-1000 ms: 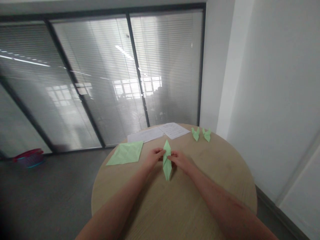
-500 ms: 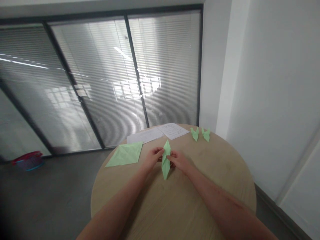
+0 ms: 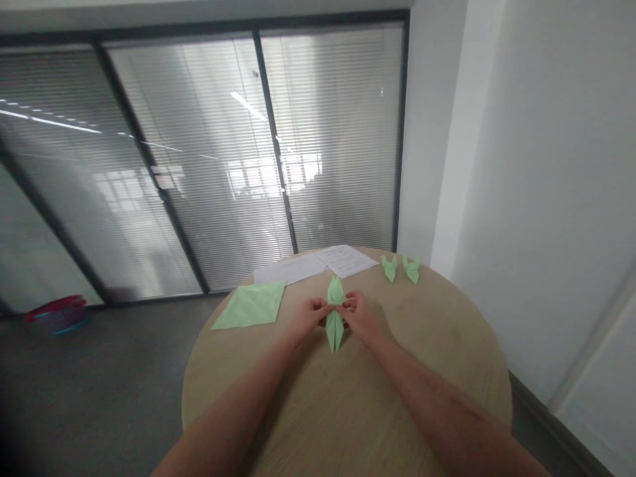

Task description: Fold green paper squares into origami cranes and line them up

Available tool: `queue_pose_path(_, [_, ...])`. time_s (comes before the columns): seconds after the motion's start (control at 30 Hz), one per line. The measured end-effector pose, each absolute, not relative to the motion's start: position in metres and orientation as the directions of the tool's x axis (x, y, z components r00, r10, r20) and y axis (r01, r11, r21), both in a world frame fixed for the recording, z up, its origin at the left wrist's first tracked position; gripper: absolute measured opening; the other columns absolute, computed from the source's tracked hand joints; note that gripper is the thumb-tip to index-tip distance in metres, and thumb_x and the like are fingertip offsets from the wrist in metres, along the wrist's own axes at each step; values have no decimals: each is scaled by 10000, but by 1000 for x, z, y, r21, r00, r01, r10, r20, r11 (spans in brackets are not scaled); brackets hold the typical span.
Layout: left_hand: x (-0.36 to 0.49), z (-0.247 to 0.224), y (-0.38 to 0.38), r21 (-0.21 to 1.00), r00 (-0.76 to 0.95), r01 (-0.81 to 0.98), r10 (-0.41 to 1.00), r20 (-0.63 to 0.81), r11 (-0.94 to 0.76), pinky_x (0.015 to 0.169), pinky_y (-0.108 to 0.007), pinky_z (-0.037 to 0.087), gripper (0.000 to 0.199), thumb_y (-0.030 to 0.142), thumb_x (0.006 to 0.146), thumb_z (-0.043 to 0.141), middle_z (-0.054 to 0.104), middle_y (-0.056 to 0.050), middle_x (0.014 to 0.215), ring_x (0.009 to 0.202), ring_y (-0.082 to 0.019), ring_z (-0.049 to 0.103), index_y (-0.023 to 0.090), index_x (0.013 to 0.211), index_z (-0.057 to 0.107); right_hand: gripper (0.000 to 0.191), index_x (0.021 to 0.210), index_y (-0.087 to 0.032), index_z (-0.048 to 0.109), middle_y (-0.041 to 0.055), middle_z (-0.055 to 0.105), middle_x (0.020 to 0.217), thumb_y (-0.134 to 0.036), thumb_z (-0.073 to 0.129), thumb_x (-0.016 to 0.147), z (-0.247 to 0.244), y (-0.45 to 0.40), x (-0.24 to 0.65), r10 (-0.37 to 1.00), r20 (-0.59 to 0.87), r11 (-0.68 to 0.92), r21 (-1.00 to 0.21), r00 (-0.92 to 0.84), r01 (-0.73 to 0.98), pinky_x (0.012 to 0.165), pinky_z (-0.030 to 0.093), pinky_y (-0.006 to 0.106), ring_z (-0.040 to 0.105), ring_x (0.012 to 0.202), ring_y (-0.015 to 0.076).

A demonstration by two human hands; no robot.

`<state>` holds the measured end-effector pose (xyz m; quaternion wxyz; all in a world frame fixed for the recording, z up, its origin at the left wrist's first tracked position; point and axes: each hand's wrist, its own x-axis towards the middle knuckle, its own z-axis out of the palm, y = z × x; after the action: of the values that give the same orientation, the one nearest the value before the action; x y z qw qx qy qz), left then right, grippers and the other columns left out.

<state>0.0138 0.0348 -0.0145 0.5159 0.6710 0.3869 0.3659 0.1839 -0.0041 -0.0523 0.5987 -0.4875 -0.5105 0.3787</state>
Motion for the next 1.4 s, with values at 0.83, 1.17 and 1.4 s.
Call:
queue_pose_path(0.83, [11,-15,37,969,426,115,892,151,-219,621,-290,530,391,521,764,766,666,-33,704,621,-151,622,138,768,687,203,868,-239,663,36,756,822,-430,683,803,-52,-2,187,975,190,183,-981,119,69,619,586,313,737,728,225])
queue_pose_path(1.17, [13,-23,41,975,437,84,887,150,-207,661,-293,560,281,404,761,782,682,-35,774,700,-162,648,155,783,653,251,1002,-237,766,55,805,915,-388,686,819,-49,-5,188,959,254,225,-953,128,205,734,593,326,763,823,243])
queue_pose_path(1.4, [15,-26,42,982,429,71,894,128,-174,668,-288,562,253,362,777,771,687,-28,774,708,-163,664,167,783,609,222,968,-239,787,56,802,996,-361,677,819,-46,-3,190,929,329,247,-891,167,380,835,573,319,748,908,231])
